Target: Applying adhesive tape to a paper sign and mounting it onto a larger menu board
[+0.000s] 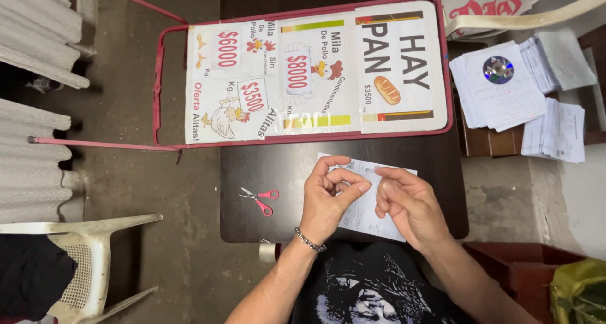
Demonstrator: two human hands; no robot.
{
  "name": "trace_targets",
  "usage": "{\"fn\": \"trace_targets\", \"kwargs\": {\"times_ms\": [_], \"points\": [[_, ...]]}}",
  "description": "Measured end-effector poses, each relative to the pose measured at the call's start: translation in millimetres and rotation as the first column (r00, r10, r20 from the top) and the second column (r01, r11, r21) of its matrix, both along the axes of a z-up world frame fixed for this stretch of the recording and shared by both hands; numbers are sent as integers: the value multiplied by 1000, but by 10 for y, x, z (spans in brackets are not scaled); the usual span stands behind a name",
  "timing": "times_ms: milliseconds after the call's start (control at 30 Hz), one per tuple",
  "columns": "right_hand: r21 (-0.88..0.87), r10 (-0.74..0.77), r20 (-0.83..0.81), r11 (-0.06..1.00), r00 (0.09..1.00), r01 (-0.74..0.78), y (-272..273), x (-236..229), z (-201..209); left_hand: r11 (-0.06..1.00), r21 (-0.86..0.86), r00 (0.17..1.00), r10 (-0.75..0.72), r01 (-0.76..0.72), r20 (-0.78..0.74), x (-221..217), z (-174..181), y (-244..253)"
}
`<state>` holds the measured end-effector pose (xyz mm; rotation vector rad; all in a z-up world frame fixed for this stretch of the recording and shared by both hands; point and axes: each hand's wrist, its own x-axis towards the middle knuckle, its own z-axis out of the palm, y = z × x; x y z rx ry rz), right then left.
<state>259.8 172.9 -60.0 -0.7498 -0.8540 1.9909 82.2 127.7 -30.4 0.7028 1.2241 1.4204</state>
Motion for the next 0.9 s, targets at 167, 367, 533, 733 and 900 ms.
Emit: {"fn": "trace_targets", "kwargs": {"times_ms": [167,367,533,733,900], "points": [[45,-126,108,992,986,122,-55,82,-15,997,77,999,30,-28,-35,94,-63,-31],[629,-358,323,773,876,84,-12,154,466,969,214,930,191,-127,-313,112,-207,5],[960,-585,110,273,803,67,7,359,514,999,-35,979,-31,25,-199,149,-341,-103],[994,-562,40,-62,826,-91,27,399,715,912,-54,787,-320,407,528,296,83,-223],[990,-529,119,1,840,-140,-35,419,727,902,-128,784,-278,411,555,361,-3,-108]]}}
